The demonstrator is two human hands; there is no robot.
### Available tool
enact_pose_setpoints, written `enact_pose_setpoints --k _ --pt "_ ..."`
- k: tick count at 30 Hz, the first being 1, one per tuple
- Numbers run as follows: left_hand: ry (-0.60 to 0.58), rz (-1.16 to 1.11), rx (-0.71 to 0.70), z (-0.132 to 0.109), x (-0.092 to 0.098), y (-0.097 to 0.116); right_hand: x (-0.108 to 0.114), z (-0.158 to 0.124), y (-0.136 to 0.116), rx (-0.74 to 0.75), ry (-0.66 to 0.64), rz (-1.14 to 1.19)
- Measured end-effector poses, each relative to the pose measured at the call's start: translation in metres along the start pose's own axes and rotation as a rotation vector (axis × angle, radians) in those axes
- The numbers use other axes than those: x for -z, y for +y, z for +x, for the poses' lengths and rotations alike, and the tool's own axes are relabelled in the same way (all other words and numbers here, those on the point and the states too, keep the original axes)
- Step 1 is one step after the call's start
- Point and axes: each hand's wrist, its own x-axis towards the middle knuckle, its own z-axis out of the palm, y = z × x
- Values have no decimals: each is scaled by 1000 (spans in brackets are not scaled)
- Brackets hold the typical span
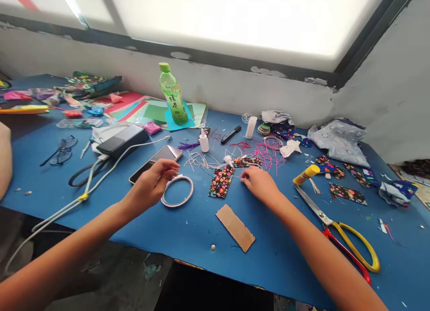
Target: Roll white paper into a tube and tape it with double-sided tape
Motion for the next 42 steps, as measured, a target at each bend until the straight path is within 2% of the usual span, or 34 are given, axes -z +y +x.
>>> enact_pose_setpoints --k 4,8,11,15,20,23,26,28,30,33,36,39,42 --pt "3 5 48 -18 -2 -6 -4 27 -7 -20 -41 -18" --pt "-33 20 63 -35 6 -8 -4 33 -13 -42 -58 -53" --pt "-118 9 -4 -51 9 -10 -2 31 -16 -44 -46 -66" --pt "-168 48 -125 -68 4 -11 2 28 -22 -50 28 -59" --pt "-256 20 -207 -71 -3 -11 4 36 -43 9 157 -16" --pt "-253 -23 -203 -71 -1 -12 4 35 -56 107 151 7" --pt "-206 -46 -192 -74 0 -14 2 14 -62 272 60 75" --pt "-156 -10 -181 -77 0 -16 -3 -13 -61 362 1 96" --pt "-119 44 -163 -79 0 -17 -12 -47 -57 374 8 84" --pt "-98 119 -153 -79 -3 -17 -33 -99 -51 366 65 88" --pt "-107 188 -215 -78 -7 -14 -52 -136 -46 317 174 110" --pt "-116 233 -303 -78 -10 -12 -56 -153 -41 258 239 180" --pt "-94 257 -346 -79 -11 -10 -48 -160 -38 251 307 219"
